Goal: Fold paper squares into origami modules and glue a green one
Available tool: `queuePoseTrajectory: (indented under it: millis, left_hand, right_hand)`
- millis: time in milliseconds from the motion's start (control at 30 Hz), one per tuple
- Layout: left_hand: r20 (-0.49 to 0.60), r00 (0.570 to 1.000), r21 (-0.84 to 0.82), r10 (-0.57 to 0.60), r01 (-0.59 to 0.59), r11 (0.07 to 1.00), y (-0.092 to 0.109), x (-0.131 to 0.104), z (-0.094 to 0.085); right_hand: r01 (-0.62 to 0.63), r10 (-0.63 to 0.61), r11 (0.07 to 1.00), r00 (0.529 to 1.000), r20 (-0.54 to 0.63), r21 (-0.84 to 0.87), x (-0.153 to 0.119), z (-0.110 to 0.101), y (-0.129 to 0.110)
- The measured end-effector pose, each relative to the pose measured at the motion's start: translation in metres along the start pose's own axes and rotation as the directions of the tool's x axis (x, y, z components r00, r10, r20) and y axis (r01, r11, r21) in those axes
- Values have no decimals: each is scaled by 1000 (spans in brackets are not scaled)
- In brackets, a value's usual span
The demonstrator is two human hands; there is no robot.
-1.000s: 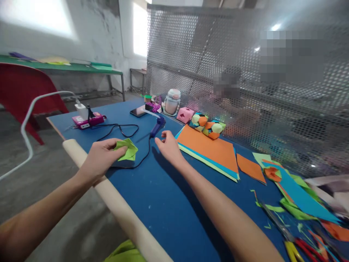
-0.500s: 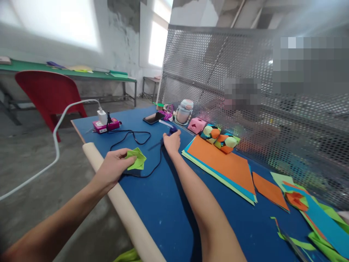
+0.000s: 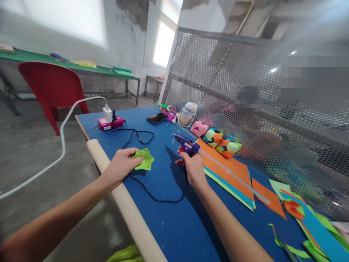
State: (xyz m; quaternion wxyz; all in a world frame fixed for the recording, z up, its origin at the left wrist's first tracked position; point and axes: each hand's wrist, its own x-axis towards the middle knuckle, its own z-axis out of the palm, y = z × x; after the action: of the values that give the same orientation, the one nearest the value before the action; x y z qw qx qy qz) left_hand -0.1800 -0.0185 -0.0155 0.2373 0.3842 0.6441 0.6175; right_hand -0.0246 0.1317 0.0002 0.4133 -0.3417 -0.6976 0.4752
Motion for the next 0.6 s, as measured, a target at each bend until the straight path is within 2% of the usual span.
queuePoseTrajectory:
  millis: [133, 267, 433, 600]
  left_hand:
    - [40, 999, 59, 1, -3, 998, 5, 4, 5]
    - [103, 994, 129, 32, -45, 991, 10, 9, 14]
    - [182, 982, 162, 53, -83, 983, 10, 13, 26]
    - [231, 972, 150, 39, -75, 986, 5, 15, 31]
  right_hand:
    - [-40, 33, 996, 996, 85, 84, -50, -24, -17]
    - [-66, 61, 998, 984, 165, 21, -80, -37, -19]
    - [-49, 64, 995, 979, 194, -84, -92, -40, -17]
    - [-34, 60, 982, 989, 137, -185, -92, -34, -23]
